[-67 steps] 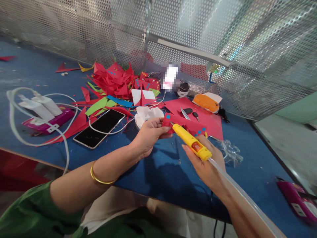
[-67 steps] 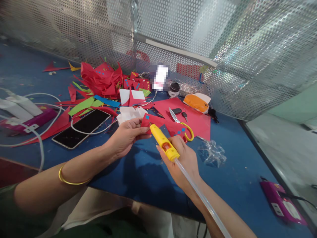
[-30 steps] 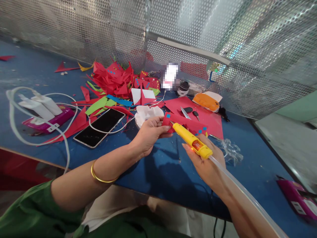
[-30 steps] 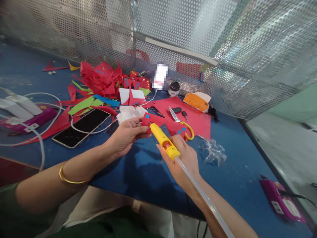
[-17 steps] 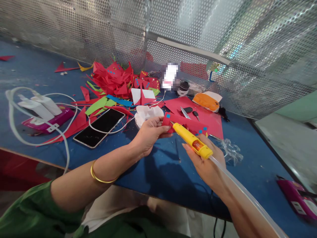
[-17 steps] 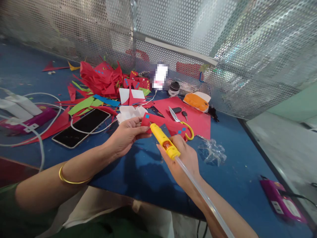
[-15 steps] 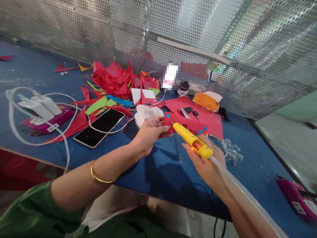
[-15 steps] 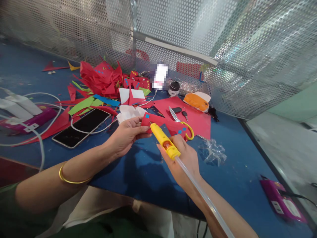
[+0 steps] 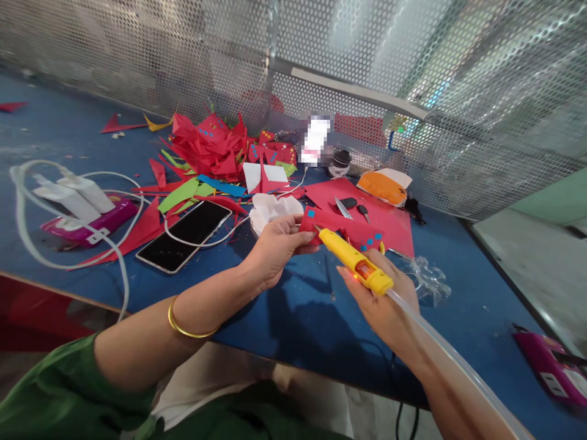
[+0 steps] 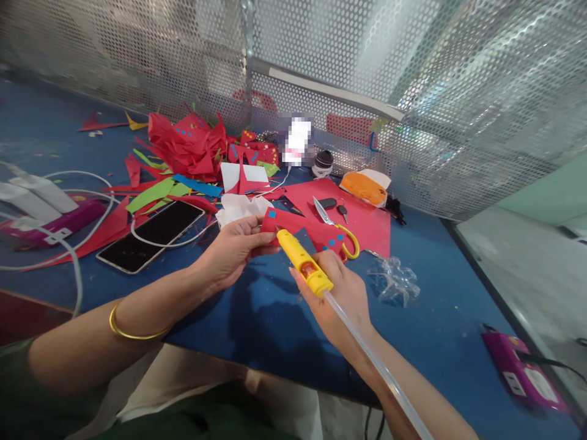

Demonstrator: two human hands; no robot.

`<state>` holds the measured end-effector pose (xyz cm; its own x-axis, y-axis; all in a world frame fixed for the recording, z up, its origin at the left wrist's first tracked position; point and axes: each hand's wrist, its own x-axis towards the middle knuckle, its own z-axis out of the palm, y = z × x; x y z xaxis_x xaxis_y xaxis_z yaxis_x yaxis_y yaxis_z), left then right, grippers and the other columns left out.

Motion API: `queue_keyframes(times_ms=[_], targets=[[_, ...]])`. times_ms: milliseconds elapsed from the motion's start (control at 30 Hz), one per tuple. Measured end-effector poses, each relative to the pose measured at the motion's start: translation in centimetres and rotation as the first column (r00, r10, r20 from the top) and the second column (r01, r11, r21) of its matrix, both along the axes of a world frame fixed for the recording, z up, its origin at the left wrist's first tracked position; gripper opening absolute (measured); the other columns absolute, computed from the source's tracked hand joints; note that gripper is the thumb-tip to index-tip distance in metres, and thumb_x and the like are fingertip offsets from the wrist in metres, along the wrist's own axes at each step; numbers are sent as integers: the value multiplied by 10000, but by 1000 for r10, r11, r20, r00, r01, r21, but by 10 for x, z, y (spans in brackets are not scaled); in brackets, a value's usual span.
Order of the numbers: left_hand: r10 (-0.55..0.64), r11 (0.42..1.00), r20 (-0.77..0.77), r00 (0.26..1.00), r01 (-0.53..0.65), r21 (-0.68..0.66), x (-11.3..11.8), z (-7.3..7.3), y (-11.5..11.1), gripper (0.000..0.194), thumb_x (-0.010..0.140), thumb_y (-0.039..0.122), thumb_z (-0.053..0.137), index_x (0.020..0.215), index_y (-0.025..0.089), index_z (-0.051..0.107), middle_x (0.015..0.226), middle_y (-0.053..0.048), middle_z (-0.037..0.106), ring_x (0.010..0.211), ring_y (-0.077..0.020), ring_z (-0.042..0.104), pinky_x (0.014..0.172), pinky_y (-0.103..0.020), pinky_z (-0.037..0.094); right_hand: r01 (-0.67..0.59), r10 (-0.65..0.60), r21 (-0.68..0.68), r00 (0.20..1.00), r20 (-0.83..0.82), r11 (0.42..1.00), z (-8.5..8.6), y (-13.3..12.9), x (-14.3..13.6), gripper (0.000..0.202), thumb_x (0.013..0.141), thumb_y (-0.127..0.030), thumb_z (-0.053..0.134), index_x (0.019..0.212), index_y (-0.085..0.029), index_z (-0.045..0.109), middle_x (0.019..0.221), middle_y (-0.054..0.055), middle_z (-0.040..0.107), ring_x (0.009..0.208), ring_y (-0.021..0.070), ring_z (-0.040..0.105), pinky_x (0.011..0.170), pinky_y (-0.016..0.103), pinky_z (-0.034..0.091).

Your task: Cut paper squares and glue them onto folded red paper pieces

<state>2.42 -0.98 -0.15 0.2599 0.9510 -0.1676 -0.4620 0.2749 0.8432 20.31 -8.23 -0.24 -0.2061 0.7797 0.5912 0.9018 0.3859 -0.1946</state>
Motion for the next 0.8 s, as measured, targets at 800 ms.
queue_keyframes(times_ms=[800], targets=[[-11,1000,41,999,10,14,0,-5,2,177,778,9,671,880,148,711,798,-13,752,677,-105,692,636,-212,583,-24,9,-104,990,-143,994,6,1,3,204,944,-395,565,859,-210,556,700,-24,576,576,125,554,539,251,415]])
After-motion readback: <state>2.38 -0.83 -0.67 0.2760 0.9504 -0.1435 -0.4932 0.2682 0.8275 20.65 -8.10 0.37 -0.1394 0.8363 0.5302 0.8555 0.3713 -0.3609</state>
